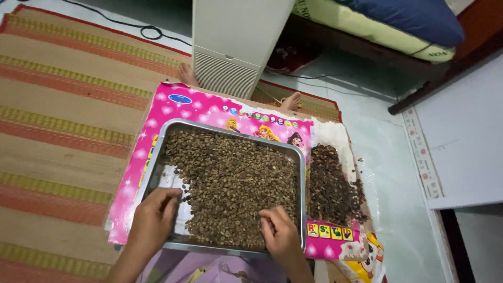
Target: Manually sorting coffee beans by picking out individual beans from a tray and moving them to a separate pile on the side.
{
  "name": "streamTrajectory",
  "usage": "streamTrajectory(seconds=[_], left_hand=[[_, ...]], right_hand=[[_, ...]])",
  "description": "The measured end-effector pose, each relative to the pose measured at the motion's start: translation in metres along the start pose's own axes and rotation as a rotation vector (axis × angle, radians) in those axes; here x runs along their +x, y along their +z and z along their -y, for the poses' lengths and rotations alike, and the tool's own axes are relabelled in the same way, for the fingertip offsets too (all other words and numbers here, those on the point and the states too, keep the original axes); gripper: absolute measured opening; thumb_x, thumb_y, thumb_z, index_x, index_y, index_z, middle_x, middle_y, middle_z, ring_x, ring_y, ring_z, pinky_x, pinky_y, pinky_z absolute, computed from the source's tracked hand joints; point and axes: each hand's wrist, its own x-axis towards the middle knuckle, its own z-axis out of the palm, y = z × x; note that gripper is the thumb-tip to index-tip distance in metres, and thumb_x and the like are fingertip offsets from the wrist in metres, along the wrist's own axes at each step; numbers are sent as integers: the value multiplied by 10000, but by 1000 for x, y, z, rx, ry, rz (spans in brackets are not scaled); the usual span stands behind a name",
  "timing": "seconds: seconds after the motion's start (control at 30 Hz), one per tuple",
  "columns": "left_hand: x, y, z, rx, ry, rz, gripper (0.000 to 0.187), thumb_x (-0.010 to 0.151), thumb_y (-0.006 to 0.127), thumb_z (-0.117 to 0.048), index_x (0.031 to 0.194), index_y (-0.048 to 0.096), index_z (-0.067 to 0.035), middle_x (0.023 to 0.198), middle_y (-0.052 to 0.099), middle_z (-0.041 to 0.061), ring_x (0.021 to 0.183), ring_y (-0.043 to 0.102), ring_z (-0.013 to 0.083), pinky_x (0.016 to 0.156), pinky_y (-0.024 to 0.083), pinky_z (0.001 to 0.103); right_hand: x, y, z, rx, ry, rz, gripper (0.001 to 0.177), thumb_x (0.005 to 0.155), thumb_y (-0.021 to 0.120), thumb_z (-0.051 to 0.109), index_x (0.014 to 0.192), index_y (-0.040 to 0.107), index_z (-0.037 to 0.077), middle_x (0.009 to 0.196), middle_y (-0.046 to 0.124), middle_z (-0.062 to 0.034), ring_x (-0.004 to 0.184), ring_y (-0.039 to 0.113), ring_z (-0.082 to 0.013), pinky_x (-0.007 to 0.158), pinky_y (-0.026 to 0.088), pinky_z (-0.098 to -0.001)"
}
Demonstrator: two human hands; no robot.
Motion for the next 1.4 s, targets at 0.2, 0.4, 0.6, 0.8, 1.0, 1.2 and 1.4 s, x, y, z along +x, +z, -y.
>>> streamTrajectory(seconds=[0.2, 0.4, 0.6, 0.8, 1.0, 1.2, 1.4], left_hand=[[1, 15, 10, 426, 44, 77, 221, 873, 659, -164, 1092, 681, -160, 987, 669, 41, 834, 691, 289, 793, 561, 429], [24, 28, 19, 637, 263, 192, 274, 834, 622, -98, 1106, 658, -99, 1002, 606, 99, 888, 661, 316, 759, 574, 450], [28, 33, 29, 566, 246, 174, 105, 854, 674, -163, 931, 657, -93, 946, 636, 90, 696, 688, 335, 636, 592, 445], [27, -4, 15, 221, 49, -19, 162, 834, 699, -96, 994, 713, -113, 967, 714, 62, 782, 729, 245, 737, 585, 377], [48, -23, 13, 266, 194, -56, 197, 825, 676, -78, 1008, 739, -112, 978, 754, 52, 828, 722, 291, 756, 568, 398], [72, 7, 6, 545, 396, 153, 123, 875, 610, -141, 917, 722, -112, 901, 675, 61, 720, 697, 319, 615, 570, 476], [80, 33, 14, 733, 466, 228, 194, 823, 606, -50, 1009, 650, -85, 978, 625, 140, 757, 700, 341, 604, 592, 449]], right_hand=[[-1, -1, -11, -17, 16, -46, 189, 875, 643, 54, 1043, 725, 75, 874, 660, -9, 567, 555, -129, 514, 449, -262], [3, -2, -7, 3, 23, 21, 174, 876, 641, 59, 1022, 736, 66, 825, 672, -11, 552, 552, -121, 489, 448, -270], [6, -3, -2, 45, 86, 56, 170, 877, 652, 40, 1020, 741, 56, 826, 685, -12, 576, 592, -111, 493, 463, -260], [0, 6, -37, -9, 71, 56, 191, 857, 663, 99, 1023, 758, 107, 839, 720, 19, 583, 609, -124, 538, 497, -253], [6, 13, -42, -27, 126, 78, 186, 854, 677, 101, 1015, 771, 102, 816, 727, 29, 570, 599, -89, 534, 490, -229], [8, 11, -39, -62, 112, 118, 196, 852, 677, 98, 1027, 766, 97, 846, 755, 21, 590, 636, -85, 541, 501, -228], [9, 10, -39, -12, 151, 154, 190, 868, 672, 116, 1035, 761, 105, 853, 731, 25, 618, 624, -90, 563, 493, -227]])
